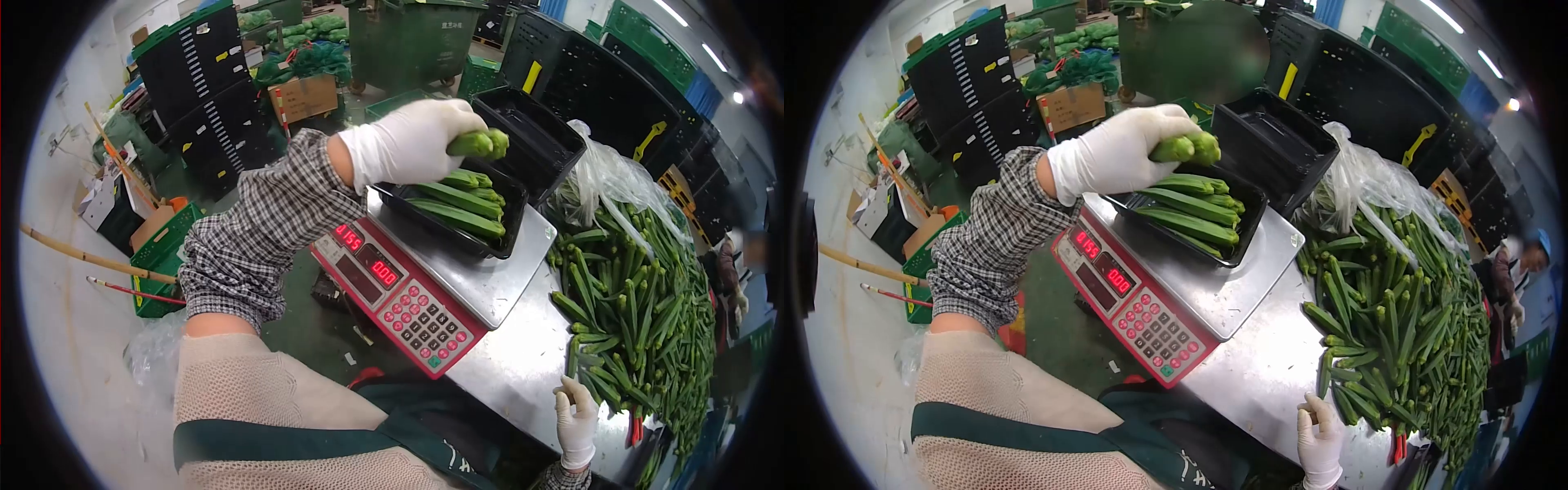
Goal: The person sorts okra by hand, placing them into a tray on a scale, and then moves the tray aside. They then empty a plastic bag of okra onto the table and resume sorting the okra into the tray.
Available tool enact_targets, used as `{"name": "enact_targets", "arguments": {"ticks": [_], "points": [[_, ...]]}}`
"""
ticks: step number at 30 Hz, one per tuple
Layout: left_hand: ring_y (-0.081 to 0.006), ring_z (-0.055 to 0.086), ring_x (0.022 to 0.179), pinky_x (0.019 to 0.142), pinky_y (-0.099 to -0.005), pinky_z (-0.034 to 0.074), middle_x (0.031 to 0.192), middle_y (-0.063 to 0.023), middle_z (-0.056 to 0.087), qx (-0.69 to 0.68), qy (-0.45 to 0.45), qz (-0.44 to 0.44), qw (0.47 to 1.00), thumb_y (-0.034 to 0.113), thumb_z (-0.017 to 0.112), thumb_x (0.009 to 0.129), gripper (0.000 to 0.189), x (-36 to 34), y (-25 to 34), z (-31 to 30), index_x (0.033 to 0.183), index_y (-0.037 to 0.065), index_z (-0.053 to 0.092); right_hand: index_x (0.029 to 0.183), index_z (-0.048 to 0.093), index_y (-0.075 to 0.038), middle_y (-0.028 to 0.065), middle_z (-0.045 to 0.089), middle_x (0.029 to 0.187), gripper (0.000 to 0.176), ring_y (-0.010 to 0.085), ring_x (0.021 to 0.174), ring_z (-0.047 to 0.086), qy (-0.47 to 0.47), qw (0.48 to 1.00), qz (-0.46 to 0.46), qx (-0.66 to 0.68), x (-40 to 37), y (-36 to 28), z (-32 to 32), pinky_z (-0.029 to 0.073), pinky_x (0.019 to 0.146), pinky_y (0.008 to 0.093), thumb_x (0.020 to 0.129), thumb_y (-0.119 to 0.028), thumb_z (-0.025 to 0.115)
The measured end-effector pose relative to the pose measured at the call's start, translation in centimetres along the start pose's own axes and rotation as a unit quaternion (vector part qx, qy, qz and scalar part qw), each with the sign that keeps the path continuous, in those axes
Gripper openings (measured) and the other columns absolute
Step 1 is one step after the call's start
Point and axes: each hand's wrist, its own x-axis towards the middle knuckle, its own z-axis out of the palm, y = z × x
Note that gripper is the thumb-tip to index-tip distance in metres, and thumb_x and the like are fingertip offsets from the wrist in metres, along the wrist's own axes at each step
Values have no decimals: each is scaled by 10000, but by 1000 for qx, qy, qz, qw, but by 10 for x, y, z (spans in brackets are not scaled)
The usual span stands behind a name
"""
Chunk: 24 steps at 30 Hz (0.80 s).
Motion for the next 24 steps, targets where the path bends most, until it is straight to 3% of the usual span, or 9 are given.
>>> {"name": "enact_targets", "arguments": {"ticks": [2, 4, 6, 9, 10, 14, 18, 24], "points": [[-325, 580, 907, 799, -354, 470, 961, -158, 577, -10, -32, -1, 999, 40, 626, 744, 310, 7, -1, 15, 1051, 23, 583, 1045, 600, -2, 81, 629, 818, 246, 146, 676, 582, 4, 1000, -17, -15, 0, -4, 1, 471, 670, 259, 800, 2, 618], [-334, 596, 888, 803, -369, 478, 949, -167, 610, 9, -129, -52, 990, 68, 643, 739, 310, 16, 1, 29, 1041, 21, 593, 1055, 598, 13, 84, 640, 817, 240, 133, 694, 588, -8, 999, -27, -25, 1, -9, 0, 471, 666, 257, 819, -24, 610], [-327, 608, 858, 804, -367, 481, 908, -161, 626, 20, -146, -51, 988, 93, 639, 762, 288, 18, 2, 29, 1038, 21, 601, 1050, 599, 12, 87, 642, 810, 238, 137, 681, 590, -9, 999, -43, -31, 5, -10, 0, 473, 649, 260, 816, -28, 615], [-262, 623, 850, 800, -316, 480, 916, -162, 637, -94, 2, -33, 995, 110, 623, 811, 255, 19, -17, 8, 1045, 12, 595, 1030, 603, -7, 94, 636, 799, 243, 161, 635, 589, 5, 997, -59, -40, 6, -6, -1, 477, 615, 268, 789, -8, 631], [-191, 615, 847, 807, -285, 472, 931, -127, 648, -65, -10, -95, 993, 84, 610, 825, 241, 21, -12, -10, 1050, 2, 589, 1031, 603, -9, 95, 637, 801, 245, 163, 633, 590, 5, 997, -60, -47, 7, -6, -2, 476, 612, 268, 788, -7, 630], [-84, 567, 868, 830, -251, 454, 933, -31, 643, -131, 40, -119, 983, 70, 580, 871, 217, 16, -26, -41, 1071, -13, 580, 1031, 601, -13, 93, 633, 794, 246, 169, 619, 587, -4, 997, -66, -48, 18, -10, -2, 472, 598, 273, 786, -3, 625], [-90, 570, 890, 841, -251, 455, 936, -28, 645, -138, 30, -114, 983, 73, 581, 874, 237, 2, -30, -43, 1096, -11, 569, 1033, 597, -12, 90, 622, 782, 247, 167, 610, 579, -19, 993, -101, -56, 35, -24, 4, 465, 587, 273, 787, 1, 621], [-90, 542, 770, 741, -244, 458, 832, -38, 622, -39, 18, -100, 994, 111, 610, 866, 243, -5, -33, -39, 1071, -10, 564, 1019, 592, -18, 106, 609, 806, 265, 191, 623, 574, -35, 976, -202, -72, 87, -73, 10, 463, 588, 276, 758, 24, 611]]}}
